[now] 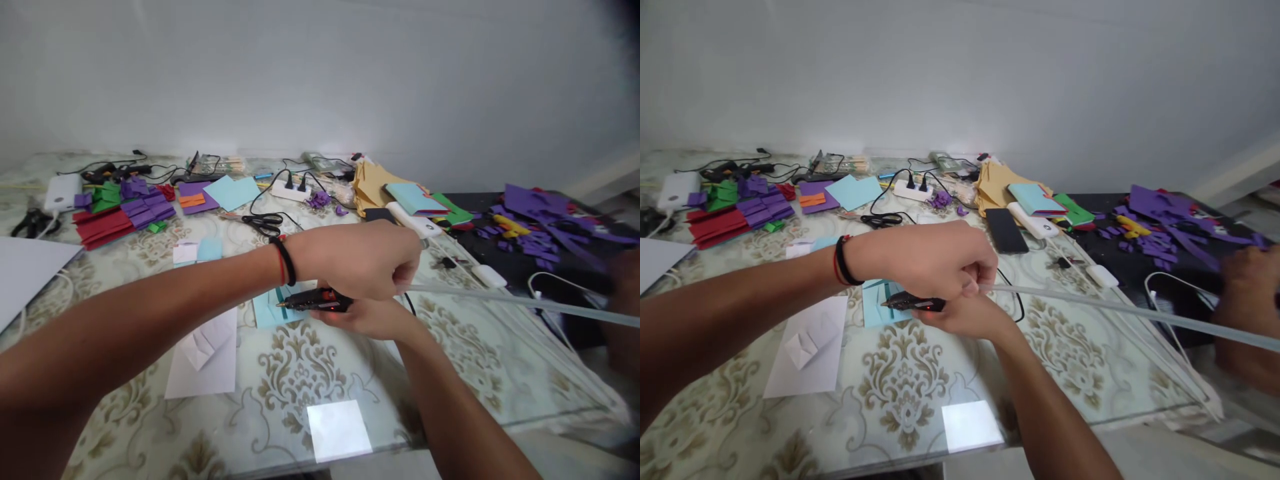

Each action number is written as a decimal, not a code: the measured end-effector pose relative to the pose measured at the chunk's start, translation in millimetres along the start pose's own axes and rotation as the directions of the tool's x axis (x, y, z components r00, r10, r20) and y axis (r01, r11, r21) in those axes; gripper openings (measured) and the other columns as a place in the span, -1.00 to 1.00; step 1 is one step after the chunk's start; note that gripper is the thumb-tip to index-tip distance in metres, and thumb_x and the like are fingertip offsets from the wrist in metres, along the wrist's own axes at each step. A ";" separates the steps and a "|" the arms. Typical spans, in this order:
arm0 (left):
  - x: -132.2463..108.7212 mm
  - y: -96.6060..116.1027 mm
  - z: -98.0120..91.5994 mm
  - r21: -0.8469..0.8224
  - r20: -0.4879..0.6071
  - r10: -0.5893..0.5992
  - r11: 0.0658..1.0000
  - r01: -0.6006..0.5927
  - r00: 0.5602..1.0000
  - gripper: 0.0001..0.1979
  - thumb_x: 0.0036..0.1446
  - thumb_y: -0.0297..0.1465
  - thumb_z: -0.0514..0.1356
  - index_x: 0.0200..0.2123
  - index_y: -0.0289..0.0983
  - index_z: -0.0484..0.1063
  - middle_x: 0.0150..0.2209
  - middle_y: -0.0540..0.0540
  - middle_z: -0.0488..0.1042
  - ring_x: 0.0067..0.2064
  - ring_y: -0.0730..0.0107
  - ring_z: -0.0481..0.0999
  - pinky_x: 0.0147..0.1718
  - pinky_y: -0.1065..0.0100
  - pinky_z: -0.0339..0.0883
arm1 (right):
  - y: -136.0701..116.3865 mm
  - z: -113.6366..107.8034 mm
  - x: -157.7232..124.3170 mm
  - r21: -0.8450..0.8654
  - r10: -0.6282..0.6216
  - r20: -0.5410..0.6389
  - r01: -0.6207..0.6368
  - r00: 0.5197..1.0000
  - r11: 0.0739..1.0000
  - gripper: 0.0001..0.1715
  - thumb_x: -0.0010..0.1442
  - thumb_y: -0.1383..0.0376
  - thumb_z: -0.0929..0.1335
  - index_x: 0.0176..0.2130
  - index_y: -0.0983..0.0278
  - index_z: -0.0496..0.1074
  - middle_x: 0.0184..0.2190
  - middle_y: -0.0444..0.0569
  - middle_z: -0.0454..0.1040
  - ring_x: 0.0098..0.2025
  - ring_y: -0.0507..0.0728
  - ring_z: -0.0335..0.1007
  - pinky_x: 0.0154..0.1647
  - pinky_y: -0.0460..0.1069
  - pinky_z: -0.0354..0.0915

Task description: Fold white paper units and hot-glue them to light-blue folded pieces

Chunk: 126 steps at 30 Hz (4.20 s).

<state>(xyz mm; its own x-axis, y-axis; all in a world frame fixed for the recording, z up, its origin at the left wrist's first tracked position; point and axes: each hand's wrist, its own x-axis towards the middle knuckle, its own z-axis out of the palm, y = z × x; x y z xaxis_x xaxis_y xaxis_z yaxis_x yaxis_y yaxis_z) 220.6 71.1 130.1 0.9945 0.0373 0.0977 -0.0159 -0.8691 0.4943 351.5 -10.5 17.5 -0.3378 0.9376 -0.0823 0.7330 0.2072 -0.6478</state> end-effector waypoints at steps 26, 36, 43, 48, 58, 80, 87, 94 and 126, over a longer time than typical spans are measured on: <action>-149.2 -158.1 94.3 -0.246 -0.343 -0.510 0.859 0.448 0.789 -0.60 0.19 -0.24 0.34 0.05 -0.27 0.51 -0.09 -0.16 0.59 -0.10 0.17 0.58 -0.11 0.25 0.41 | -30.9 35.3 32.9 -0.039 -0.139 -0.113 0.135 0.984 0.990 -0.57 0.31 0.17 0.43 -0.49 0.23 0.24 -0.52 -0.18 0.30 -0.49 0.01 0.24 -0.45 -0.07 0.16; -148.4 -161.2 103.5 -0.187 -0.395 -0.436 0.900 0.394 0.809 -0.72 0.19 -0.36 0.34 -0.04 -0.31 0.53 -0.04 -0.21 0.57 -0.05 0.14 0.56 -0.05 0.22 0.36 | -30.0 38.5 37.6 -0.117 -0.113 -0.101 0.101 0.988 0.988 -0.57 0.30 0.18 0.43 -0.50 0.23 0.24 -0.55 -0.21 0.25 -0.54 -0.02 0.17 -0.51 -0.09 0.14; -147.5 -161.7 103.8 -0.165 -0.394 -0.428 0.904 0.395 0.814 -0.71 0.18 -0.37 0.35 -0.03 -0.32 0.54 -0.06 -0.20 0.57 -0.05 0.16 0.56 -0.07 0.24 0.35 | -33.5 39.5 39.2 -0.135 -0.116 -0.099 0.102 0.988 0.986 -0.59 0.28 0.21 0.44 -0.50 0.22 0.25 -0.54 -0.20 0.28 -0.55 -0.01 0.19 -0.52 -0.09 0.15; -146.9 -163.8 105.0 -0.149 -0.398 -0.411 0.911 0.384 0.820 -0.71 0.19 -0.37 0.35 -0.03 -0.33 0.55 -0.06 -0.19 0.57 -0.05 0.17 0.56 -0.07 0.25 0.34 | -34.5 39.3 38.5 -0.133 -0.101 -0.096 0.088 0.990 0.987 -0.62 0.28 0.20 0.44 -0.49 0.23 0.29 -0.54 -0.19 0.29 -0.53 0.00 0.24 -0.50 -0.09 0.19; -147.0 -166.9 106.2 -0.166 -0.396 -0.403 0.915 0.368 0.825 -0.74 0.18 -0.36 0.34 -0.07 -0.30 0.54 -0.08 -0.17 0.57 -0.08 0.19 0.55 -0.10 0.27 0.32 | -33.4 38.7 37.1 -0.164 -0.085 -0.082 0.071 0.993 0.984 -0.64 0.28 0.19 0.44 -0.48 0.22 0.32 -0.52 -0.17 0.36 -0.52 0.01 0.28 -0.47 -0.07 0.22; -146.9 -164.6 103.7 -0.196 -0.385 -0.413 0.910 0.364 0.825 -0.74 0.15 -0.35 0.34 -0.10 -0.30 0.54 -0.10 -0.17 0.55 -0.13 0.23 0.53 -0.16 0.29 0.32 | -22.3 38.1 24.0 -0.160 -0.138 -0.079 0.124 0.987 0.979 -0.69 0.28 0.08 0.46 -0.45 0.13 0.47 -0.52 -0.08 0.46 -0.44 0.17 0.46 -0.43 0.04 0.40; -146.5 -164.2 103.8 -0.210 -0.384 -0.413 0.910 0.357 0.826 -0.72 0.16 -0.35 0.34 -0.07 -0.32 0.54 -0.08 -0.18 0.54 -0.13 0.24 0.53 -0.15 0.29 0.34 | -27.7 33.8 23.6 -0.174 -0.159 -0.019 0.154 0.987 0.973 -0.68 0.27 0.10 0.48 -0.44 0.17 0.45 -0.50 -0.08 0.48 -0.42 0.15 0.48 -0.41 0.02 0.39; -147.7 -164.5 103.4 -0.221 -0.377 -0.416 0.908 0.356 0.828 -0.72 0.16 -0.35 0.34 -0.07 -0.32 0.54 -0.07 -0.18 0.55 -0.13 0.23 0.54 -0.15 0.29 0.34 | -28.7 32.2 18.9 -0.148 -0.145 0.000 0.143 0.989 0.979 -0.69 0.29 0.09 0.46 -0.44 0.13 0.45 -0.53 -0.09 0.45 -0.45 0.17 0.45 -0.42 0.05 0.40; -147.9 -165.5 103.8 -0.235 -0.368 -0.426 0.903 0.361 0.826 -0.70 0.16 -0.34 0.34 -0.05 -0.33 0.54 -0.06 -0.18 0.53 -0.13 0.25 0.53 -0.14 0.29 0.33 | -17.8 19.7 -4.7 -0.263 -0.186 -0.028 0.172 0.982 0.949 -0.61 0.32 -0.11 0.39 -0.27 0.11 0.57 -0.33 0.02 0.61 -0.27 0.24 0.60 -0.33 0.08 0.54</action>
<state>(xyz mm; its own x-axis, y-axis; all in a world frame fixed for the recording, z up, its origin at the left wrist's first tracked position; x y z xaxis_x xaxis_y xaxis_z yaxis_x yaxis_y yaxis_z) 86.8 158.2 -55.7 0.7905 0.5828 0.1883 0.3199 -0.6551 0.6844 328.5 -24.1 14.5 -0.4511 0.8904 0.0609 0.7934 0.4313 -0.4296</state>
